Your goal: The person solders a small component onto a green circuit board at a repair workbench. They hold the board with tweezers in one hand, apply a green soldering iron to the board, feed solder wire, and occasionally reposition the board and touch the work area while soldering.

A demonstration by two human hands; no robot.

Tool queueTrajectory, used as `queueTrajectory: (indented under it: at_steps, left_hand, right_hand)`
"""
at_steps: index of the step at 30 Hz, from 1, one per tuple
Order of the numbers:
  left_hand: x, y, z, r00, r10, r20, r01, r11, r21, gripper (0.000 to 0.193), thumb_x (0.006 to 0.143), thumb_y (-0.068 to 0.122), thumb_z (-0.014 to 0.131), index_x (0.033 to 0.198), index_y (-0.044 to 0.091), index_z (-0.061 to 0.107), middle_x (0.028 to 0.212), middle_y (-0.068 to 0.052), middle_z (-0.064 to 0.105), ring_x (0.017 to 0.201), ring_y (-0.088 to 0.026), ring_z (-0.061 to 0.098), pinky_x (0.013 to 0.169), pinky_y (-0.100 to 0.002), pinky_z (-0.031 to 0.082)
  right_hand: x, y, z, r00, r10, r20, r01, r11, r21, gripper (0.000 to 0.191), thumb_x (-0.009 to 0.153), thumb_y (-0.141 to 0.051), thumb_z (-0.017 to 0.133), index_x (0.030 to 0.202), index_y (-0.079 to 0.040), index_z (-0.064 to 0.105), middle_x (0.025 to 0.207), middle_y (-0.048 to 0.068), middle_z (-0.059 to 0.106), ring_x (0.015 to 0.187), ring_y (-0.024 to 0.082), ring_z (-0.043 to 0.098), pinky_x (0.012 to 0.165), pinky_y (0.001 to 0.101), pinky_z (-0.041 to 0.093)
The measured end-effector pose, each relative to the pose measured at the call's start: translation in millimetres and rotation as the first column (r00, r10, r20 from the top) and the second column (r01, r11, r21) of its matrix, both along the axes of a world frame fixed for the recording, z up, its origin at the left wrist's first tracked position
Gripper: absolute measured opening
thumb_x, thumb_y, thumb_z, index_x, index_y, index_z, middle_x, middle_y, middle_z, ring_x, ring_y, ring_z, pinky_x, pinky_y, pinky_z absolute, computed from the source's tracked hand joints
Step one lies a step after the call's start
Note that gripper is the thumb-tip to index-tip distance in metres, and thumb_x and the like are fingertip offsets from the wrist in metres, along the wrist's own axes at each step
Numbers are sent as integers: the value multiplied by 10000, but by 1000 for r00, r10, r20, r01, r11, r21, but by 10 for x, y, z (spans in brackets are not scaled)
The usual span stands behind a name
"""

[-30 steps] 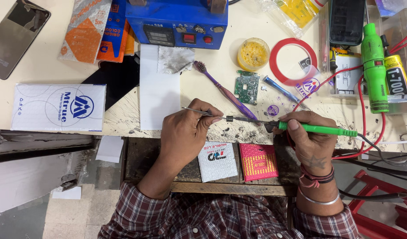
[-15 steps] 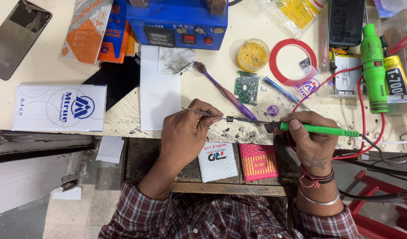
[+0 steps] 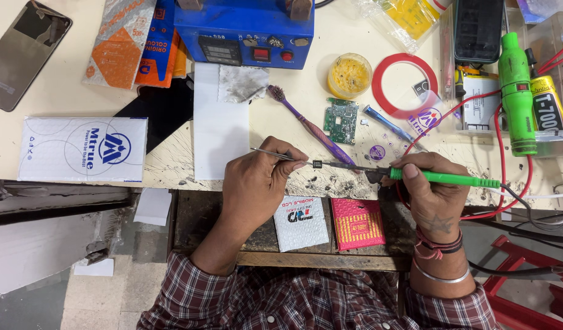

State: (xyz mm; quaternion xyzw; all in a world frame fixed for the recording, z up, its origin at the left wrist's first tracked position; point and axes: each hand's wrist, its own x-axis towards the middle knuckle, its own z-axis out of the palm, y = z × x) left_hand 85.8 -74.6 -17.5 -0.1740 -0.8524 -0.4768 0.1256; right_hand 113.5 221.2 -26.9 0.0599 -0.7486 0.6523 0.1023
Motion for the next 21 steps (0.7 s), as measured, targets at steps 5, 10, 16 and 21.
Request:
queueTrajectory:
  at_steps: [5,10,16,21]
  left_hand:
    - [4,-5,8,1000,-3,-19,3,1000,12,189,994,186,679,892,48,601,973,58,754,734,-138,756,614,-300,560]
    - [-4,-6,30,1000,0,3,0,1000,-2,195,995,194,681,883,51,611,973,60,760,716,-139,753,611,-304,555]
    - [-2,-3,48,1000,0,31,0,1000,-7,176,992,199,683,877,69,659,953,67,758,709,-135,753,611,-307,556]
    - [-1,5,45,1000,2,27,-3,1000,16,196,988,202,691,854,65,649,972,64,764,711,-138,758,613,-304,552]
  right_hand:
    - [2,-2,2,1000,-4,-14,4,1000,0,221,1085,-176,679,1049,42,694,843,98,712,726,160,720,732,287,601]
    - [7,-2,6,1000,-7,-2,7,1000,1,242,1073,-196,688,1039,43,699,828,98,712,708,159,718,707,283,594]
    - [-3,4,7,1000,-1,-8,1,1000,15,247,1074,-204,693,1037,40,701,839,95,714,724,160,720,706,280,597]
    - [-6,9,10,1000,-6,1,6,1000,19,240,1068,-198,696,1041,41,701,876,96,711,705,158,722,700,279,595]
